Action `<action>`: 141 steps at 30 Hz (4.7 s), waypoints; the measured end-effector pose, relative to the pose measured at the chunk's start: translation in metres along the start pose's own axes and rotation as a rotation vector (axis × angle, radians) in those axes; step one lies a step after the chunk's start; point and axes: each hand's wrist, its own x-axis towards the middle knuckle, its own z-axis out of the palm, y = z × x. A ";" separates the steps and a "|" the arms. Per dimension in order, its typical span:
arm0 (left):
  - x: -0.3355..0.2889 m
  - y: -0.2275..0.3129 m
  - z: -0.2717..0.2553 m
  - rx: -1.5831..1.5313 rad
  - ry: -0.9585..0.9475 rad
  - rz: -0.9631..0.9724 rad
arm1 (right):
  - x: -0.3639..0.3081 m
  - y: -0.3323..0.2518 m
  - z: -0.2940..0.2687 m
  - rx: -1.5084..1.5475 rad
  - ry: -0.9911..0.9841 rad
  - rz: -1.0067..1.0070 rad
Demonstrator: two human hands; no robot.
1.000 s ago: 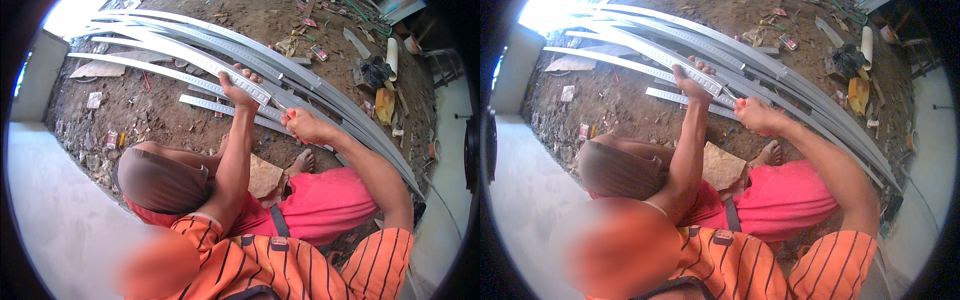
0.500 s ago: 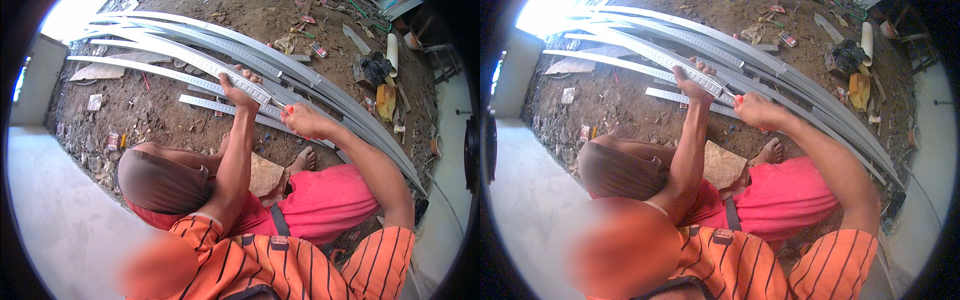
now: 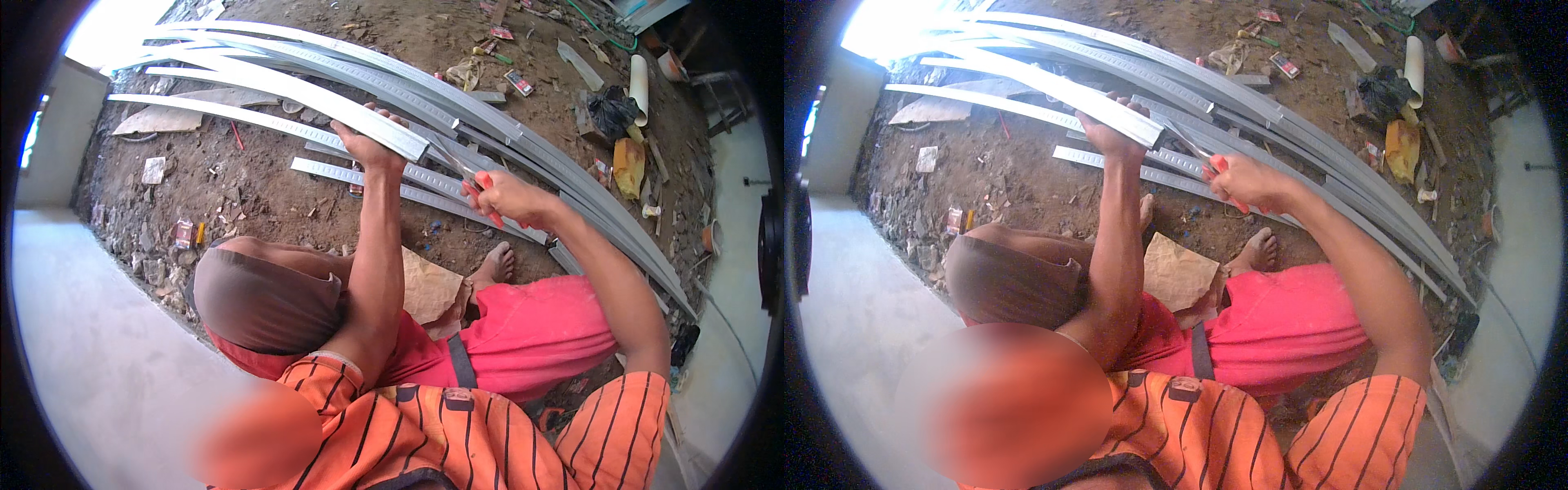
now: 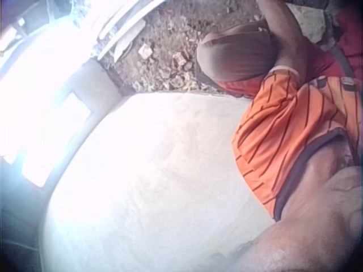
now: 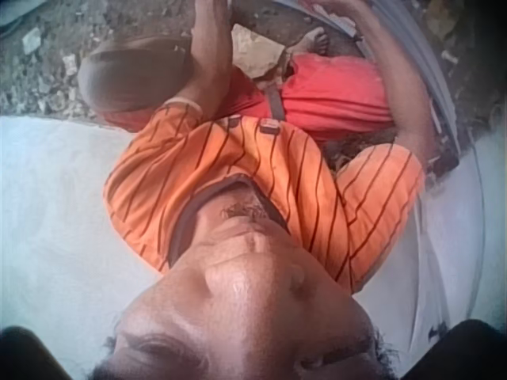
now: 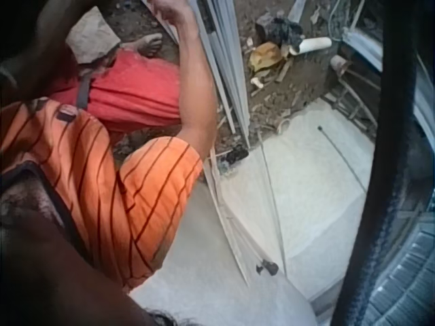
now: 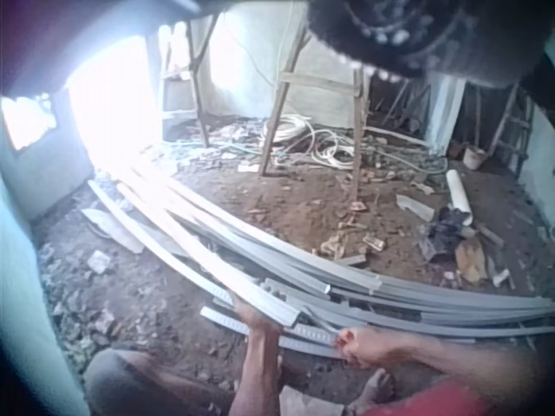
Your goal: The person sits on the floor and uses red-handled tin snips to cut long silver metal strips into shorter pieces. They repeatedly pick up a strip, cut it, and place the resulting pieces on a growing pile on the ground.
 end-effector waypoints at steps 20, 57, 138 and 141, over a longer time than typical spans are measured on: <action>0.003 -0.006 0.003 0.056 0.065 0.075 | -0.006 -0.016 -0.008 0.002 -0.088 0.018; -0.007 -0.004 -0.006 0.071 0.133 0.086 | 0.012 -0.020 0.025 -0.039 0.051 0.018; 0.002 0.025 0.005 0.009 0.052 0.020 | 0.001 -0.012 0.024 -0.124 -0.031 0.040; 0.003 0.032 0.004 -0.009 0.000 0.048 | 0.003 -0.010 0.028 -0.004 -0.015 -0.029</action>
